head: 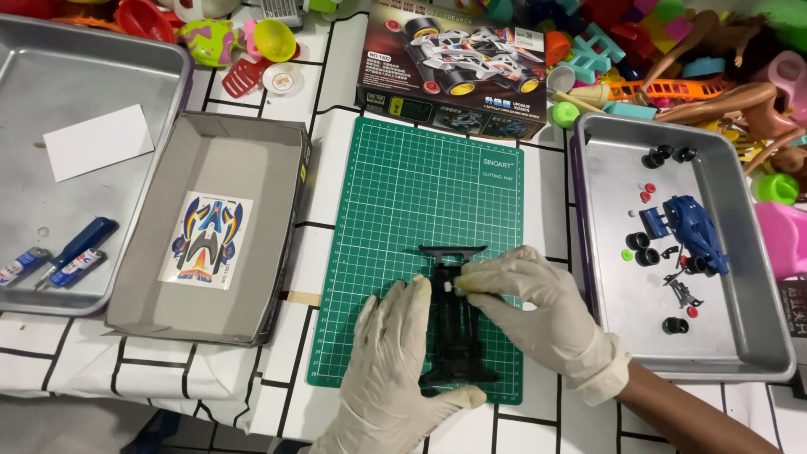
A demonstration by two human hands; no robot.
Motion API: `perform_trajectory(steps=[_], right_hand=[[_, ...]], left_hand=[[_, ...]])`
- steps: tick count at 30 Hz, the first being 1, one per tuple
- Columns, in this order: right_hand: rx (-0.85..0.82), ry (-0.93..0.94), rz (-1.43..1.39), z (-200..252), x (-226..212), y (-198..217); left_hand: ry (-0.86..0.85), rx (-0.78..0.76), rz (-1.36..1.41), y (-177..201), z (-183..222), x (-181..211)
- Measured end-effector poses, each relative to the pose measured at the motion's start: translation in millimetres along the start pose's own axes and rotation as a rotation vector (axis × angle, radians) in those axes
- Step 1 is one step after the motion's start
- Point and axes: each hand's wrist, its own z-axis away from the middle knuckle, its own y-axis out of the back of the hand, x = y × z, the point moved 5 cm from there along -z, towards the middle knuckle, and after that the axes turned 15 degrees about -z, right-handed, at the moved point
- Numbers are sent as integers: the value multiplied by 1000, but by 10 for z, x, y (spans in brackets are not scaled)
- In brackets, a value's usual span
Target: Assembling a model toy car by unboxing parts, inserting batteries into the chassis, and organizing components on a cutting mat.
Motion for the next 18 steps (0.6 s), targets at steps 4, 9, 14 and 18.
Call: perform_trajectory(steps=[4,9,14,18], right_hand=[[12,-78,79,13,172,-117],[27,-27,25,45,217,-149],[-8,56,181,153,216,-106],[-214,157,336,329,234,-116]], left_hand=[[-65,-18,-115,-145,39,-23],[-66,51,-172,-150,32,-14],[-59,53,-145,-129,29,-18],[-55,22,-107,-159,28,-30]])
